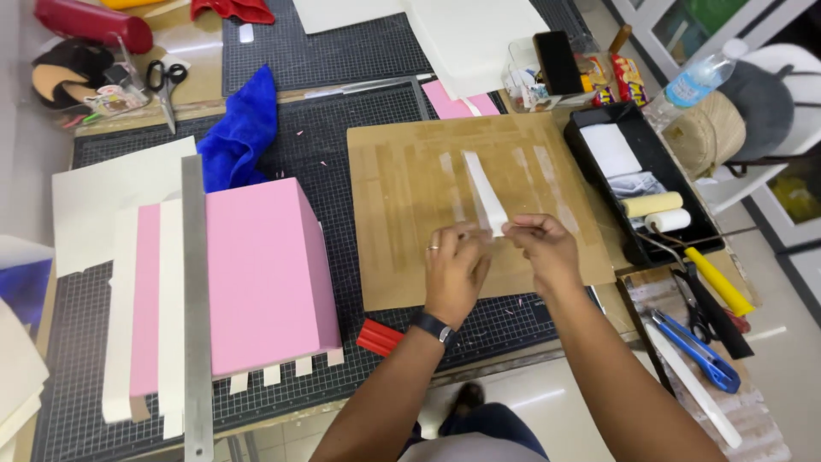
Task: Applying white decorative strips to a pink box using a ruler, squeegee, and adhesive roller.
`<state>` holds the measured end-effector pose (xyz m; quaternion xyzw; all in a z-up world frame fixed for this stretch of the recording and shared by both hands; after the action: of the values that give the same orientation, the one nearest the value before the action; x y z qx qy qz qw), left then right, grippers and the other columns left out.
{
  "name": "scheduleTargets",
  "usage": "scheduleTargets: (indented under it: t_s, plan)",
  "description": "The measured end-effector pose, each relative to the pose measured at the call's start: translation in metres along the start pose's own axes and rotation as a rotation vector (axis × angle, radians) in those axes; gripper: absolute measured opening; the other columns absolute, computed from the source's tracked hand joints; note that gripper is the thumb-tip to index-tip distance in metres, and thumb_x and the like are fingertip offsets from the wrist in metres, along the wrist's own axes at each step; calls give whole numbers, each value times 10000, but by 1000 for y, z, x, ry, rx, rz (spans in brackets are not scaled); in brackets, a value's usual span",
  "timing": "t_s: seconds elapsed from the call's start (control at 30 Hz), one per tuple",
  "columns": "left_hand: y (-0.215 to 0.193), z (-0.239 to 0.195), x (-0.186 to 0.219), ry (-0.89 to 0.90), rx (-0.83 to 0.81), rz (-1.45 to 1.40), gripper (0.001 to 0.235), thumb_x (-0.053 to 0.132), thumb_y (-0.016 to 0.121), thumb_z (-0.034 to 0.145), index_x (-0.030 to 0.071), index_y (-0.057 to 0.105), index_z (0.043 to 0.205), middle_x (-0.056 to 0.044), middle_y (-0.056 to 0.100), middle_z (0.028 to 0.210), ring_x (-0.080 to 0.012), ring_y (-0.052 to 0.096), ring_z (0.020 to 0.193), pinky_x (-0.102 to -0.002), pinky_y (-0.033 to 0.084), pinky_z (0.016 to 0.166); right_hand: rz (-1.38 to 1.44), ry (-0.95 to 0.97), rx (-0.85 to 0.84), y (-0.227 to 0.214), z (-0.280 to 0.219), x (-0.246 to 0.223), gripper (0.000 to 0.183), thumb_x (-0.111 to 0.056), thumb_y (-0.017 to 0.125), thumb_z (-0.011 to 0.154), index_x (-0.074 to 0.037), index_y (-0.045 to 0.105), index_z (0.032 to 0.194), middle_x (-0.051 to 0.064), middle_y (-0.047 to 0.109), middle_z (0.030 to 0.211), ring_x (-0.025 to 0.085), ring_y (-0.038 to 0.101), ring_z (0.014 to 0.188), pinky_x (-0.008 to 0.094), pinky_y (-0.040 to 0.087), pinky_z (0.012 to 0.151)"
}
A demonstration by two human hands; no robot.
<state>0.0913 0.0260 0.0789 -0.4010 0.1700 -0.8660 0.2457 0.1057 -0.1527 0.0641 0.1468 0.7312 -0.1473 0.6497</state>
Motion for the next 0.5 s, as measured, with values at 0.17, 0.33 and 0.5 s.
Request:
scheduleTargets:
  t_s: [0.17, 0.33, 0.5]
  plan:
    - [-39, 28, 64, 217, 151, 140, 180, 310, 774, 901, 351, 740, 1073, 63, 583, 1235, -242, 546, 1153, -402, 421, 933, 75, -128, -134, -32, -9, -22, 317, -10, 835, 792, -33, 667, 1059, 64, 701, 833, 57, 604, 694, 144, 403, 607]
    - [-108, 56, 146, 316, 242, 146, 31, 290, 776, 917, 291, 760, 944, 49, 633, 1186, -254, 554, 1126, -405, 401, 884, 99, -259, -195, -70, -61, -98, 170, -53, 719, 943, -88, 659, 1098, 76, 724, 953, 136, 705, 867, 157, 432, 715]
    - [-183, 86, 219, 271, 172, -34, 111, 254, 809, 891, 170, 753, 935, -35, 643, 1117, -264, 535, 1108, -428, 367, 947, -343, -115, -356, -104, -79, -64, 410, -400, 506, 1021, -123, 739, 1214, 64, 772, 1158, 183, 676, 1031, 320, 497, 894]
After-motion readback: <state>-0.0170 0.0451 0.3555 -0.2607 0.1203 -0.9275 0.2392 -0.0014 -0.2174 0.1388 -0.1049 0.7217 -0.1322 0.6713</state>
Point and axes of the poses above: each hand's wrist, its own z-axis towards the middle knuckle, its own y-axis out of the palm, x = y × z, the point moved 9 cm from there along z, towards the middle knuckle
